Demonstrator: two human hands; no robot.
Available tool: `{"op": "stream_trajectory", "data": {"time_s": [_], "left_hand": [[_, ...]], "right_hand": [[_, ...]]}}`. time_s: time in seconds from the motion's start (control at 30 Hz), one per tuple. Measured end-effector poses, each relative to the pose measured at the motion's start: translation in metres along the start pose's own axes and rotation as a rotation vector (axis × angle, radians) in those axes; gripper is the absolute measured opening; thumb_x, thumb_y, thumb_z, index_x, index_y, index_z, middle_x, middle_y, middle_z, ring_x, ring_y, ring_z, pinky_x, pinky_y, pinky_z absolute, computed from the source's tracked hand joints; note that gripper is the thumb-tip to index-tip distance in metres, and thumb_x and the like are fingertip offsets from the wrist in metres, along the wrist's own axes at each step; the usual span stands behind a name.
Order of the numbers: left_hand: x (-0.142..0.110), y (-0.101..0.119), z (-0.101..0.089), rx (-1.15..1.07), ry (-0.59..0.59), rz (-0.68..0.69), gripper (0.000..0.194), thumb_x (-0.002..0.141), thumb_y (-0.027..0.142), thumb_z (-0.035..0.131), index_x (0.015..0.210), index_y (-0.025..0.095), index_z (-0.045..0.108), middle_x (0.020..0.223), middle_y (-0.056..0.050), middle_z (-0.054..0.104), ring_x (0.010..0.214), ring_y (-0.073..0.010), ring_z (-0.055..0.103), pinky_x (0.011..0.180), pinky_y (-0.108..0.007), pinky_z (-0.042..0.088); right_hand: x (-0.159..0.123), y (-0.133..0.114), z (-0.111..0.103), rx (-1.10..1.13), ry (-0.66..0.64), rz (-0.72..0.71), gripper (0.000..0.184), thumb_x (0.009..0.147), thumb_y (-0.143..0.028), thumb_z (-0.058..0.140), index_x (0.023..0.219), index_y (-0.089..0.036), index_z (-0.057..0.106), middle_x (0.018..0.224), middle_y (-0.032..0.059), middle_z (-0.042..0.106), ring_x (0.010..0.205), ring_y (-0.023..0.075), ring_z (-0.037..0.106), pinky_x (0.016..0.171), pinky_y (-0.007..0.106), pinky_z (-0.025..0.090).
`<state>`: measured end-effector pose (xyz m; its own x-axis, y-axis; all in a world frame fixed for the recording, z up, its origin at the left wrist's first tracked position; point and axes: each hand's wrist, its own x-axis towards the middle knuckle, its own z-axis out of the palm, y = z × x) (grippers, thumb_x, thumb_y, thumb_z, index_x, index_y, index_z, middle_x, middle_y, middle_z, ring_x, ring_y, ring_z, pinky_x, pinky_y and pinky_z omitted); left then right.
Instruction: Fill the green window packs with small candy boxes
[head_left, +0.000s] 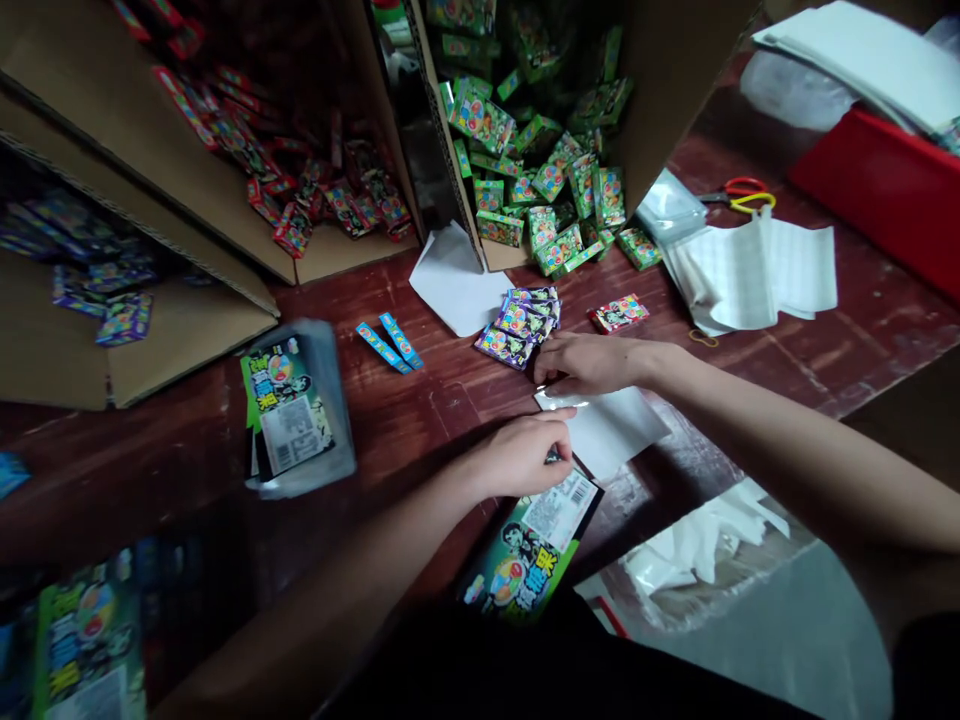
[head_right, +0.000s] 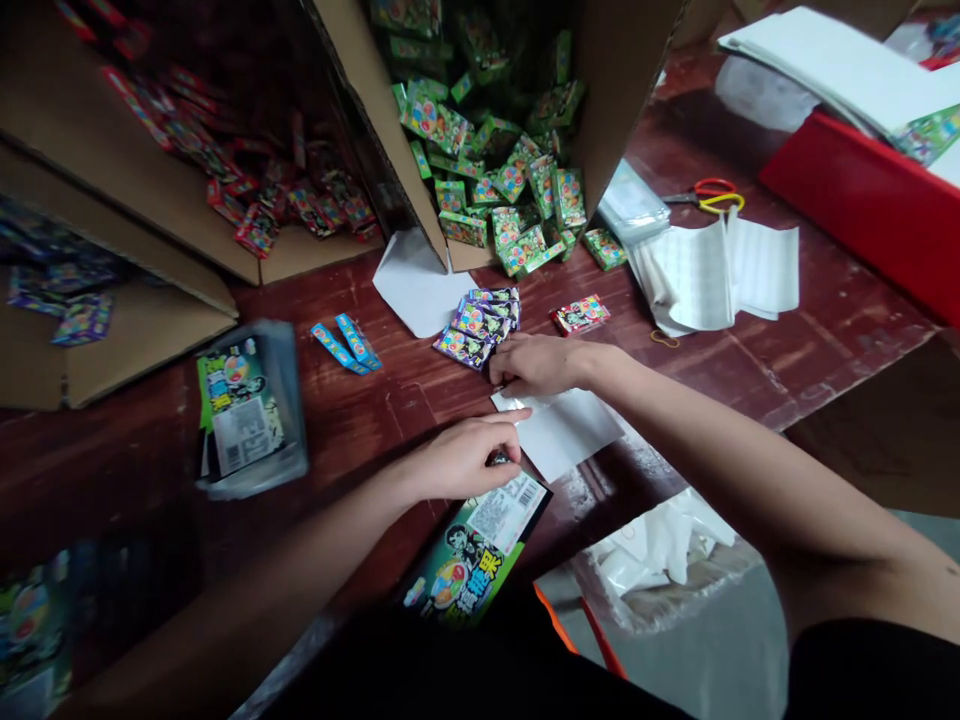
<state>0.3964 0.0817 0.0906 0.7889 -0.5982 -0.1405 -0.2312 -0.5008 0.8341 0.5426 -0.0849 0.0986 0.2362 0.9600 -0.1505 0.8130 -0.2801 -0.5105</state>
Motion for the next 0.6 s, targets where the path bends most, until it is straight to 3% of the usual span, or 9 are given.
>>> {"op": "stream_trajectory", "data": {"time_s": [0.17,0.3,0.43,0.53,0.6], "left_hand": [[0.002,0.000,-0.003,0.000,-0.006,-0.005,0.008,0.077,0.013,0.064,0.078,0.022,0.065,0.127,-0.010,0.070,0.133,-0.0269,0.056,0.103,-0.038,0.048],[-0.001,0.001,-0.005,0.021,0.010,-0.047,0.007,0.078,0.017,0.065,0.083,0.020,0.068,0.100,-0.007,0.074,0.097,-0.0263,0.069,0.087,-0.038,0.052],[-0.029,-0.001,-0.007,-0.198,0.122,-0.069,0.012,0.082,0.021,0.065,0.094,0.020,0.068,0.101,-0.005,0.070,0.077,-0.0165,0.064,0.070,-0.029,0.050],[-0.054,-0.003,-0.008,-0.405,0.165,-0.128,0.017,0.085,0.021,0.062,0.102,0.018,0.063,0.093,-0.004,0.067,0.076,-0.0139,0.061,0.065,-0.025,0.048],[-0.065,-0.002,-0.009,-0.435,0.169,-0.169,0.018,0.085,0.021,0.062,0.103,0.018,0.062,0.084,-0.001,0.064,0.072,-0.0127,0.058,0.062,-0.024,0.046]], "right_hand": [[-0.007,-0.010,-0.004,0.060,-0.005,-0.042,0.012,0.092,-0.021,0.060,0.090,-0.022,0.072,0.088,0.0044,0.070,0.094,0.0212,0.060,0.087,0.036,0.045],[-0.038,-0.041,-0.014,0.244,0.110,-0.003,0.016,0.096,-0.031,0.058,0.090,-0.024,0.072,0.088,0.0021,0.070,0.088,0.0191,0.062,0.085,0.036,0.046],[-0.071,-0.085,-0.007,0.632,0.289,0.216,0.022,0.095,-0.039,0.062,0.111,-0.024,0.064,0.095,0.0028,0.067,0.085,0.0169,0.061,0.077,0.031,0.051],[-0.075,-0.109,0.010,0.917,0.257,0.263,0.040,0.094,-0.034,0.064,0.131,-0.025,0.050,0.097,0.0029,0.063,0.086,0.0155,0.060,0.077,0.029,0.053],[-0.067,-0.118,0.022,0.998,0.230,0.249,0.042,0.094,-0.030,0.063,0.133,-0.026,0.048,0.096,0.0021,0.062,0.087,0.0148,0.060,0.078,0.028,0.053]]}}
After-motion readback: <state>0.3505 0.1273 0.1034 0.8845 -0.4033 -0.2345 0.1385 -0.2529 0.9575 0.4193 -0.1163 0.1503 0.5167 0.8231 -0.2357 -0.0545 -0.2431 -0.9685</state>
